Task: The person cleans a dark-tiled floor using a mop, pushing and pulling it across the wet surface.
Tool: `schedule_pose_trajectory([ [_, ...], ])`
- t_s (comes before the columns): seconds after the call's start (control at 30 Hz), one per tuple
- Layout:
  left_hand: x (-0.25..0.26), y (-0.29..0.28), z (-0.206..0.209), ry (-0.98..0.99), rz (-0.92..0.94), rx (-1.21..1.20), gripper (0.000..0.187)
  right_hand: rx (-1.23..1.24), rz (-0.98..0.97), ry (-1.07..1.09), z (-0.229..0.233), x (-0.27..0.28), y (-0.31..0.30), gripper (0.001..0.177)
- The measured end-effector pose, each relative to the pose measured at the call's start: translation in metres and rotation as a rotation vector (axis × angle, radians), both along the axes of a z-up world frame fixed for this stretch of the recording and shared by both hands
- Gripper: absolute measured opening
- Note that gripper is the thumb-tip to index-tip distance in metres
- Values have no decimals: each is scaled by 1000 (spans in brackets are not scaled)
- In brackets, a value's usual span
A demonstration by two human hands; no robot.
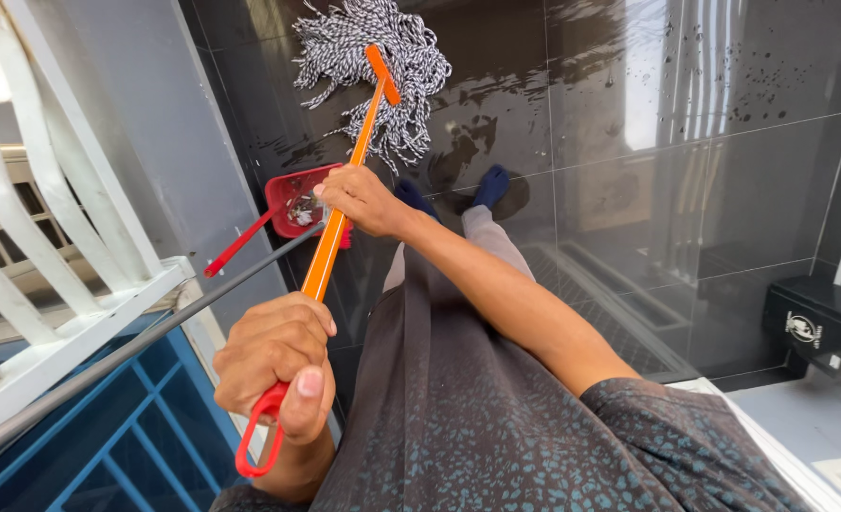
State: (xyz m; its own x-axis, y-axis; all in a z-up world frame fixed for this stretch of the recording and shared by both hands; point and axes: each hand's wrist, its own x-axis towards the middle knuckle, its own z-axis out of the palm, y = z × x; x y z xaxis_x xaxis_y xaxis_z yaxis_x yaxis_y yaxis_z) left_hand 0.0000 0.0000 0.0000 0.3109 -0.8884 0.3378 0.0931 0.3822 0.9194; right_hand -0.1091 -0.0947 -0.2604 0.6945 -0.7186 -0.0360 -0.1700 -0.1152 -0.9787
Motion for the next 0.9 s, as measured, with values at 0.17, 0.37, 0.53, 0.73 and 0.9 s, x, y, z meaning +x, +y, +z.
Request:
schedule_pose_trajectory([
  [0.17, 9, 0, 7, -9, -1, 8, 36, -97, -75, -164, 24, 11, 4, 36],
  [0.37, 8, 1, 5, -26, -25, 31, 38, -179, -68, -145, 26, 6, 1, 33],
  [0.53, 7, -2, 4, -43, -52, 14, 39, -171, -123, -136, 24, 6, 7, 33],
  [0.73, 16, -3, 6, -39, -23, 47, 39, -122, -121, -140, 21, 15, 1, 34],
  [0.9, 19, 3, 7, -34, -102, 18, 35, -719, -189, -202, 14, 13, 10, 17],
])
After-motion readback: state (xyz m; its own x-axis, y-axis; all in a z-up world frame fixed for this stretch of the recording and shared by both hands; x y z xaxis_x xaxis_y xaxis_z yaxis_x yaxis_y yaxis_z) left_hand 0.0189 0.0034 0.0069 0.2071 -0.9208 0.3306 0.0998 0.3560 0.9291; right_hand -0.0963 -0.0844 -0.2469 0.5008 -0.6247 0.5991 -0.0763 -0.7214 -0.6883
